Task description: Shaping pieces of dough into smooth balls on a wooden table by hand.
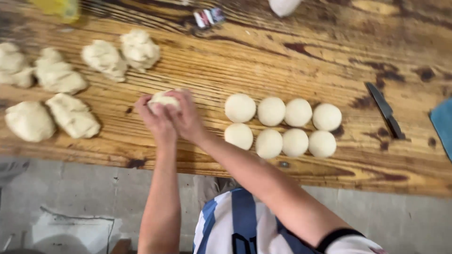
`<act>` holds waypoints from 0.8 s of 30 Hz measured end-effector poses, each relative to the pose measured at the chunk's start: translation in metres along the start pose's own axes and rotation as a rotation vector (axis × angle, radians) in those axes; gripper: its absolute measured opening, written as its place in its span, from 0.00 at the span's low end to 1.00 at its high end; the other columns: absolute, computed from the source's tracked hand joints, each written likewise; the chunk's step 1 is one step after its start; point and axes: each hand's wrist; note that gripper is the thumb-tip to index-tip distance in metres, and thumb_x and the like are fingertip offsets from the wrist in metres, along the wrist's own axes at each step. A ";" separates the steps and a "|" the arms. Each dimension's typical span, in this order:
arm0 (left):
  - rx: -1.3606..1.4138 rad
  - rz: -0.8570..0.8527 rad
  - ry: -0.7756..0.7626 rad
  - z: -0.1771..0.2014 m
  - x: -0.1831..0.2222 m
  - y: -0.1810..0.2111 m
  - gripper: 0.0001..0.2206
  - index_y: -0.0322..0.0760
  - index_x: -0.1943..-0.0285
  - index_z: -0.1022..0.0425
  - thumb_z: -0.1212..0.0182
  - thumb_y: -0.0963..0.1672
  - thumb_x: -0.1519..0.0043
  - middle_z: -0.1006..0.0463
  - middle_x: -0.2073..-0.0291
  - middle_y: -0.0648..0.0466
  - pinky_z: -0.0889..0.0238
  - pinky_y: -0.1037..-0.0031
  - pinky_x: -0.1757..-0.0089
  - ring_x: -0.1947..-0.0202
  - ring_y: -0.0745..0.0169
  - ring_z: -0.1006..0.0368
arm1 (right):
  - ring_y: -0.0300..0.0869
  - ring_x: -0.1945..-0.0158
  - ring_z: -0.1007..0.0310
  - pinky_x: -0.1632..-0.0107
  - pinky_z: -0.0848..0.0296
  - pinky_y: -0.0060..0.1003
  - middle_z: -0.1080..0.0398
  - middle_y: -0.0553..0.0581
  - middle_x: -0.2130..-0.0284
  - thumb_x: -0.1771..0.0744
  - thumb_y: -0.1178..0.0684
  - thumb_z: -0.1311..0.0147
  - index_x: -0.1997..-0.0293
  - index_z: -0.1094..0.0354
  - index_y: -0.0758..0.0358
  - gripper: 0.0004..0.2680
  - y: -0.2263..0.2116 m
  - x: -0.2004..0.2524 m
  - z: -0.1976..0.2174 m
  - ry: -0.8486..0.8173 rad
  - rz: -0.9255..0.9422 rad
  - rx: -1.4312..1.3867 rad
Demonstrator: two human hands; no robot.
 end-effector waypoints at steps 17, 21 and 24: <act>-0.154 0.025 -0.110 0.023 0.035 -0.034 0.20 0.29 0.57 0.35 0.63 0.50 0.22 0.34 0.67 0.46 0.42 0.64 0.56 0.67 0.58 0.42 | 0.54 0.61 0.26 0.55 0.27 0.48 0.30 0.57 0.66 0.28 0.46 0.56 0.52 0.32 0.55 0.09 0.027 0.032 -0.018 0.022 0.173 0.205; -0.633 0.027 -0.358 0.046 0.057 -0.024 0.20 0.28 0.70 0.31 0.53 0.44 0.24 0.33 0.78 0.38 0.40 0.56 0.66 0.75 0.34 0.36 | 0.51 0.68 0.23 0.55 0.25 0.47 0.29 0.55 0.78 0.29 0.45 0.57 0.68 0.34 0.52 0.10 0.019 0.058 0.011 -0.050 0.117 0.418; -0.604 0.022 -0.386 0.034 0.028 0.007 0.12 0.28 0.61 0.32 0.53 0.41 0.25 0.31 0.72 0.36 0.38 0.55 0.63 0.69 0.31 0.34 | 0.56 0.65 0.23 0.59 0.24 0.51 0.29 0.57 0.73 0.29 0.44 0.57 0.61 0.36 0.53 0.08 0.018 0.040 0.005 -0.035 -0.051 0.325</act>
Point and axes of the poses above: each hand's wrist, its own x-axis away from the middle knuckle, its own z-axis out of the back of the hand, y = z × x
